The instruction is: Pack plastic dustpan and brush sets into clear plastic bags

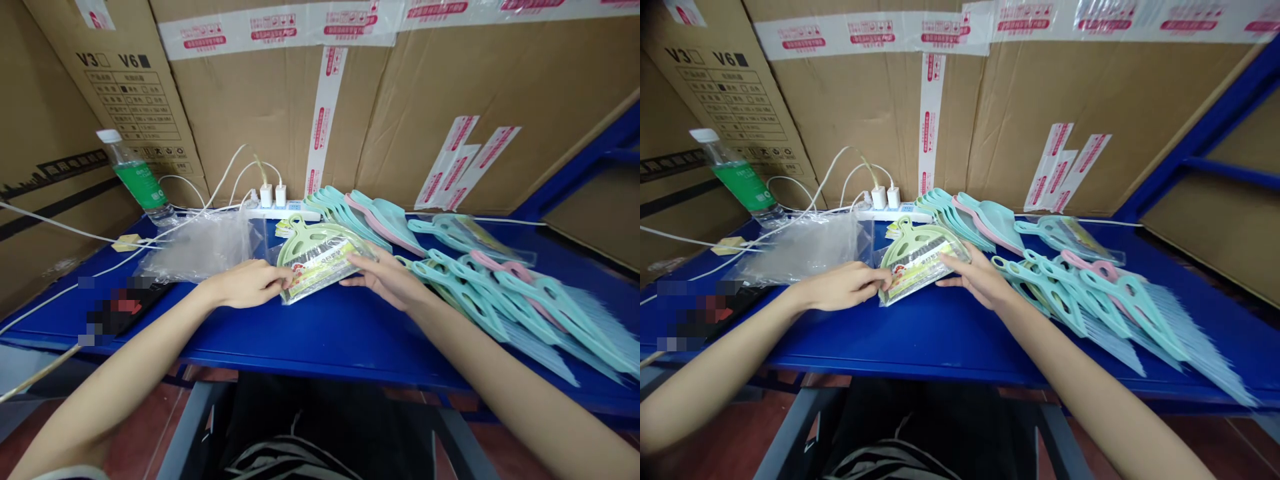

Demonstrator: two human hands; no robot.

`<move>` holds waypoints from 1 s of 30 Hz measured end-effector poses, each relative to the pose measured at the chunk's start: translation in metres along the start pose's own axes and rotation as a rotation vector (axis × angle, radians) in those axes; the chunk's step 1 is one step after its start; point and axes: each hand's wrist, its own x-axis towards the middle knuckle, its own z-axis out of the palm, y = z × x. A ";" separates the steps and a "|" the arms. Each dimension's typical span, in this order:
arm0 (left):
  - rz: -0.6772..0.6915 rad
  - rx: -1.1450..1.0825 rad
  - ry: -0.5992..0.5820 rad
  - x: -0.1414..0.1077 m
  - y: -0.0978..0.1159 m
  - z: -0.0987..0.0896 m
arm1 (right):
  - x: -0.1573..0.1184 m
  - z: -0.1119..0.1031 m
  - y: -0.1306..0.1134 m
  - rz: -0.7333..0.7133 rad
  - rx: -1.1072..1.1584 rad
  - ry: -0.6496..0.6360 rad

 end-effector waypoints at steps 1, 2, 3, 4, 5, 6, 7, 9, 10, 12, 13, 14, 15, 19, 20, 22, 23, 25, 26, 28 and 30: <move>0.008 0.008 -0.003 0.000 0.000 0.000 | 0.001 0.001 0.002 0.023 0.029 -0.025; 0.019 0.015 -0.003 0.000 0.001 0.001 | 0.001 0.003 0.003 0.031 0.060 -0.034; 0.034 0.020 0.000 0.000 0.001 0.001 | 0.002 0.004 0.004 0.030 0.096 -0.031; 0.050 0.026 0.003 0.000 0.002 0.002 | 0.002 0.005 0.005 0.030 0.132 -0.026; 0.065 0.033 0.005 0.000 0.003 0.002 | 0.003 0.006 0.006 0.038 0.163 -0.025; 0.079 0.041 0.004 0.000 0.003 0.003 | 0.002 0.008 0.006 0.055 0.185 -0.031; 0.092 0.048 0.003 0.000 0.004 0.003 | 0.002 0.009 0.006 0.078 0.199 -0.043; 0.122 0.052 0.002 0.001 0.006 0.005 | 0.001 0.012 0.007 0.113 0.209 -0.065; 0.144 0.045 0.004 0.001 0.007 0.006 | 0.001 0.014 0.008 0.118 0.210 -0.064; 0.190 0.037 0.024 0.002 0.009 0.008 | 0.002 0.014 0.009 0.115 0.207 -0.022; 0.210 0.043 0.042 0.002 0.009 0.009 | 0.002 0.014 0.009 0.113 0.205 0.013; 0.226 0.058 0.065 0.003 0.010 0.010 | 0.003 0.014 0.008 0.109 0.207 0.050; 0.240 0.084 0.091 0.003 0.010 0.011 | 0.004 0.014 0.008 0.102 0.215 0.088; 0.279 0.252 0.194 0.004 0.006 0.014 | 0.004 0.014 -0.001 0.041 0.294 0.259; 0.283 0.291 0.222 0.004 0.004 0.014 | 0.003 0.015 -0.004 0.023 0.316 0.307; 0.293 0.342 0.283 0.004 0.002 0.014 | 0.003 0.015 -0.009 -0.018 0.346 0.387; 0.301 0.356 0.312 0.003 0.001 0.014 | 0.002 0.014 -0.012 -0.041 0.353 0.415; 0.320 0.375 0.354 0.002 -0.001 0.013 | 0.001 0.011 -0.018 -0.074 0.358 0.468; 0.325 0.386 0.367 0.002 -0.001 0.012 | 0.001 0.009 -0.022 -0.078 0.358 0.497; 0.323 0.411 0.377 0.002 -0.001 0.011 | 0.000 0.005 -0.030 -0.057 0.344 0.545; 0.321 0.434 0.381 0.002 -0.001 0.011 | -0.001 -0.002 -0.039 -0.022 0.306 0.555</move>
